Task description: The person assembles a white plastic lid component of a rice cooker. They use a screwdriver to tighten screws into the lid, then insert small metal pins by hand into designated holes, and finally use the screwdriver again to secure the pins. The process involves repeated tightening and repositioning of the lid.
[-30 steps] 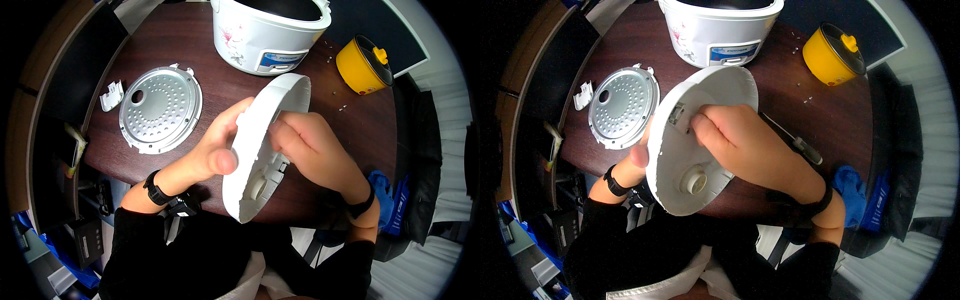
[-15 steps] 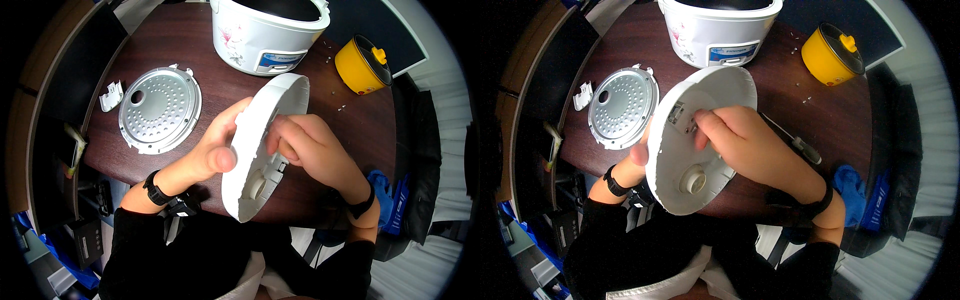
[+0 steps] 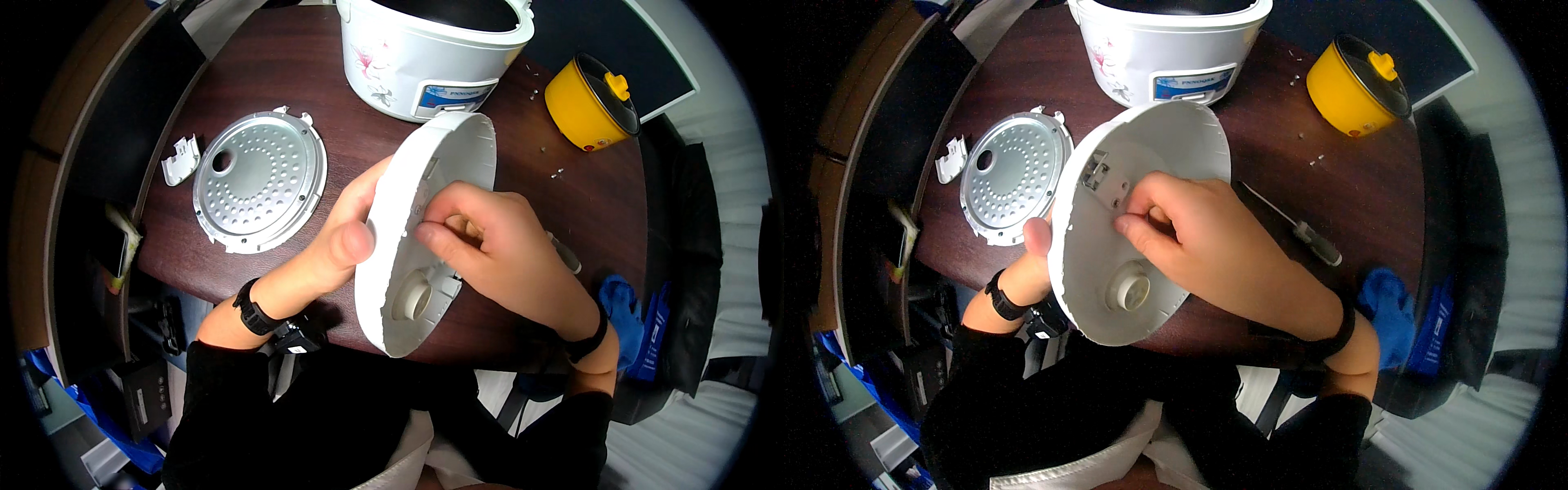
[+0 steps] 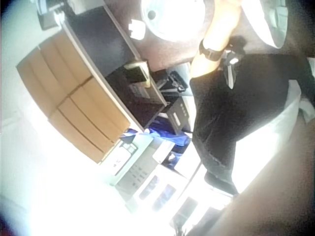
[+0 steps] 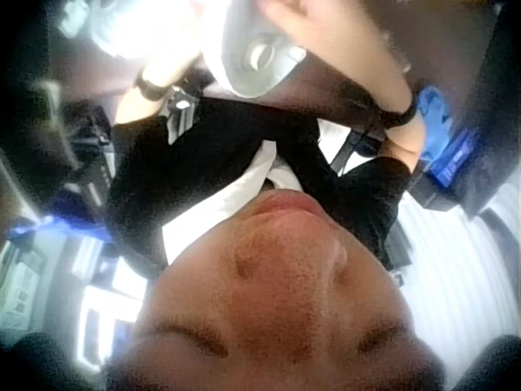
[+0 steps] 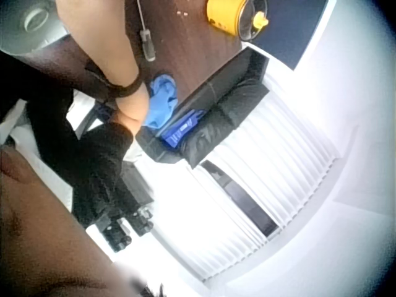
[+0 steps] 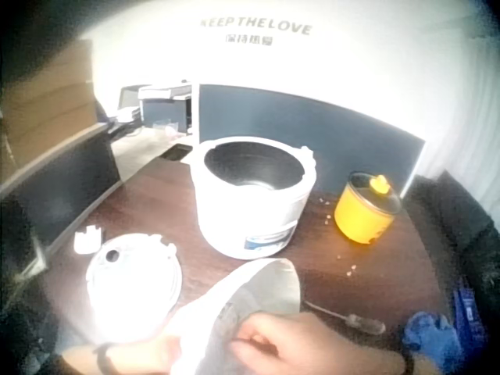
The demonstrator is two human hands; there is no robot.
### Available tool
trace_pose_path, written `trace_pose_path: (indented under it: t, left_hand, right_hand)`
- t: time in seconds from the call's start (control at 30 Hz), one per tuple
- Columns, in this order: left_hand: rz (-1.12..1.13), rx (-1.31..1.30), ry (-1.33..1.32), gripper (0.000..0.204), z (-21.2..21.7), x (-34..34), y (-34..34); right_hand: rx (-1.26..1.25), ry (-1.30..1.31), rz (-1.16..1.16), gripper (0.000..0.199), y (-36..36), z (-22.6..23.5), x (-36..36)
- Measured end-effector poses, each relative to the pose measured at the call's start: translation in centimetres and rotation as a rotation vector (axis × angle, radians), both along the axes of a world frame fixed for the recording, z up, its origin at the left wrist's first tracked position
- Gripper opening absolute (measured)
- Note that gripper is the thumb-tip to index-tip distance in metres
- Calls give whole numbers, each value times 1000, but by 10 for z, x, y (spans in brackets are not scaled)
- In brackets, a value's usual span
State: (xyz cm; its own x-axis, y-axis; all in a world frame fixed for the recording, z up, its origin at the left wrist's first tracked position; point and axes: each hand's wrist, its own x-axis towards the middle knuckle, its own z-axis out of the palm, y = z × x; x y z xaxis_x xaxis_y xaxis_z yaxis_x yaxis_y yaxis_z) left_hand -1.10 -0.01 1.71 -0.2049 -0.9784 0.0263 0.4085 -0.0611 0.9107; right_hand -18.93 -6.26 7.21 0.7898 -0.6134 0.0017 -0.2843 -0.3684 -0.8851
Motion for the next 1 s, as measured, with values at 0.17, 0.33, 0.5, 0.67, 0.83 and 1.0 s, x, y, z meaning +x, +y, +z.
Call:
trace_pose_path:
  t: [0.17, 0.33, 0.5, 0.67, 0.83, 1.0]
  left_hand:
    - [43, -85, 50, 129, -22, -3, -6]
    - [11, -188, 72, 129, -39, 3, -11]
    - [28, -117, 102, 130, -31, 0, -10]
    - [17, 29, 127, 122, -34, 8, -7]
    - [27, 46, 129, 116, -33, 10, -12]
    - [81, 51, 71, 110, -35, 15, -11]
  right_hand:
    - [-10, 23, -23, 7, -2, 3, -2]
    - [57, -82, -78, 8, -5, -16, 0]
    - [-13, -78, -120, 7, -17, -14, -16]
    - [-96, 171, -138, 4, -25, -10, -47]
    - [-267, 336, -59, 9, -26, -41, -65]
    - [-456, 369, 12, 12, -22, -58, -59]
